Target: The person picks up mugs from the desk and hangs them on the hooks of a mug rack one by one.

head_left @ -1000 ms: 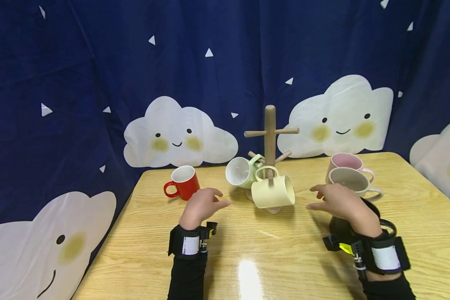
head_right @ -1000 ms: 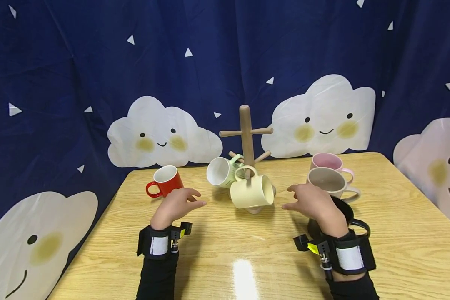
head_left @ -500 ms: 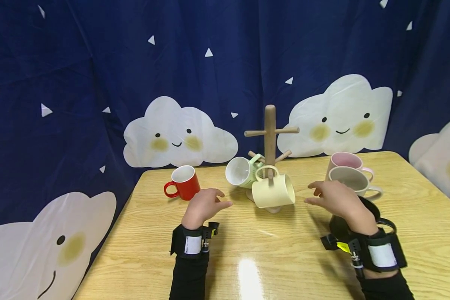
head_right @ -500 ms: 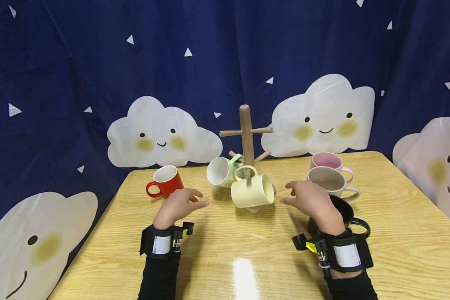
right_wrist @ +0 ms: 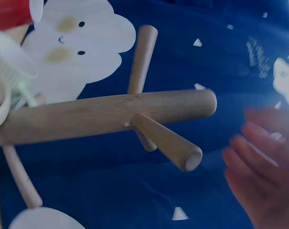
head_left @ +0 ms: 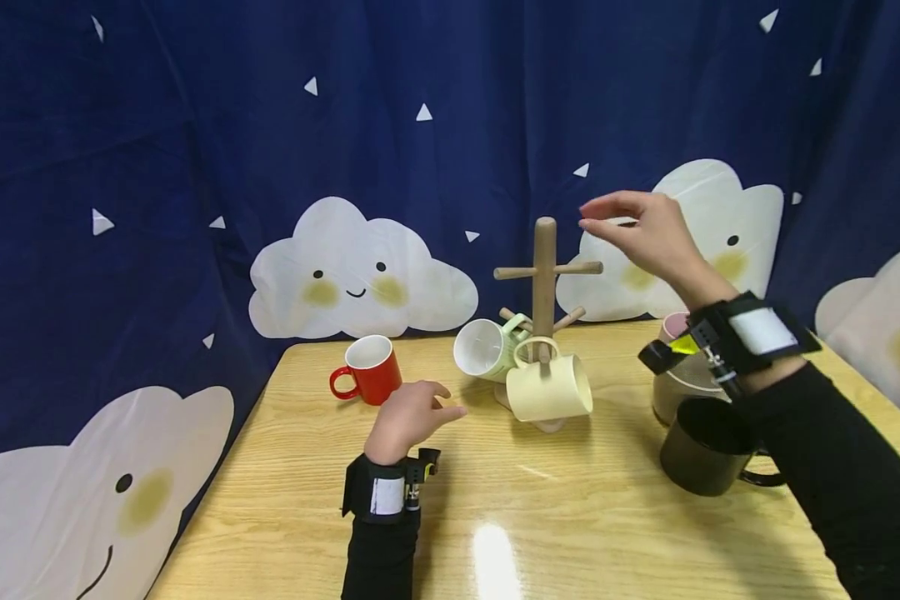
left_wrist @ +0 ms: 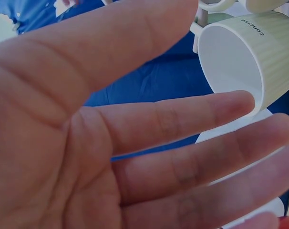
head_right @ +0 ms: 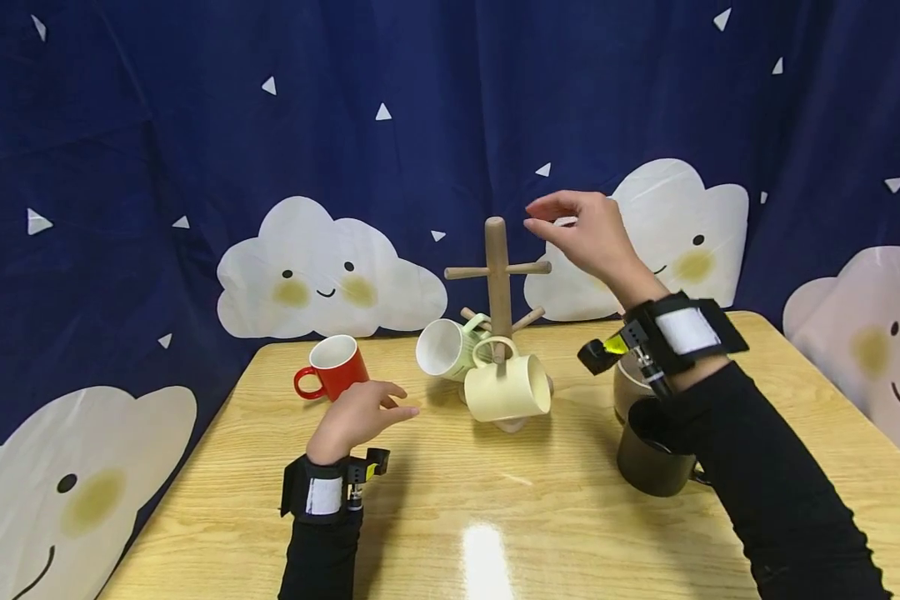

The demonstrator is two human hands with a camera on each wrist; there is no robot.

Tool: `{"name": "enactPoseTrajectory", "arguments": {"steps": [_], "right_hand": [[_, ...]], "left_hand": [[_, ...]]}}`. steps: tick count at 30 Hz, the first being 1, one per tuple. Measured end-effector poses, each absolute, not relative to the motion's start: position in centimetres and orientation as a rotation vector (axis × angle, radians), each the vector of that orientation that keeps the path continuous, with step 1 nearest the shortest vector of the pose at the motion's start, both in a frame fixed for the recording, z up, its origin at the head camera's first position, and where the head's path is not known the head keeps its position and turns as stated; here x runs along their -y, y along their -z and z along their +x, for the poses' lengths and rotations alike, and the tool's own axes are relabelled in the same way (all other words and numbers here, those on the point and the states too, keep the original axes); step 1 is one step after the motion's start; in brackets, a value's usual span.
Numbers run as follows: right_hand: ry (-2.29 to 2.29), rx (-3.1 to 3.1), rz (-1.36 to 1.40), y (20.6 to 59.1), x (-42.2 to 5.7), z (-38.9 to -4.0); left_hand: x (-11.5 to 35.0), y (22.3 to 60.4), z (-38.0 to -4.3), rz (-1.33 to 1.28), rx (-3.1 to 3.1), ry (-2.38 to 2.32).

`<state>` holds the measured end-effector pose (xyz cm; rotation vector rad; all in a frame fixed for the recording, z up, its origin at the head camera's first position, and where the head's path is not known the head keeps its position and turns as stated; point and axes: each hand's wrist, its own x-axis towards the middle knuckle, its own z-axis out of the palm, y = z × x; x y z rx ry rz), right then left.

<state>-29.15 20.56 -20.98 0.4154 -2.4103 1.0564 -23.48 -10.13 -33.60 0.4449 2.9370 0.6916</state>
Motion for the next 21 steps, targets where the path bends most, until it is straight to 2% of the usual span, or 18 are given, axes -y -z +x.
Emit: {"name": "enactPoseTrajectory", "arguments": {"steps": [4, 11, 21], "right_hand": [[-1.275, 2.65, 0.597, 19.9, -20.1, -31.7], [-1.508, 2.747, 0.883, 20.4, -19.8, -34.6], [-1.69, 2.596, 0.783, 21.5, -19.6, -34.9]], "left_hand": [[10.0, 33.7, -23.5, 0.447, -2.927, -0.686], [9.7, 33.5, -23.4, 0.464, -2.935, -0.676], [9.4, 33.5, -23.4, 0.471, -2.934, -0.665]]}}
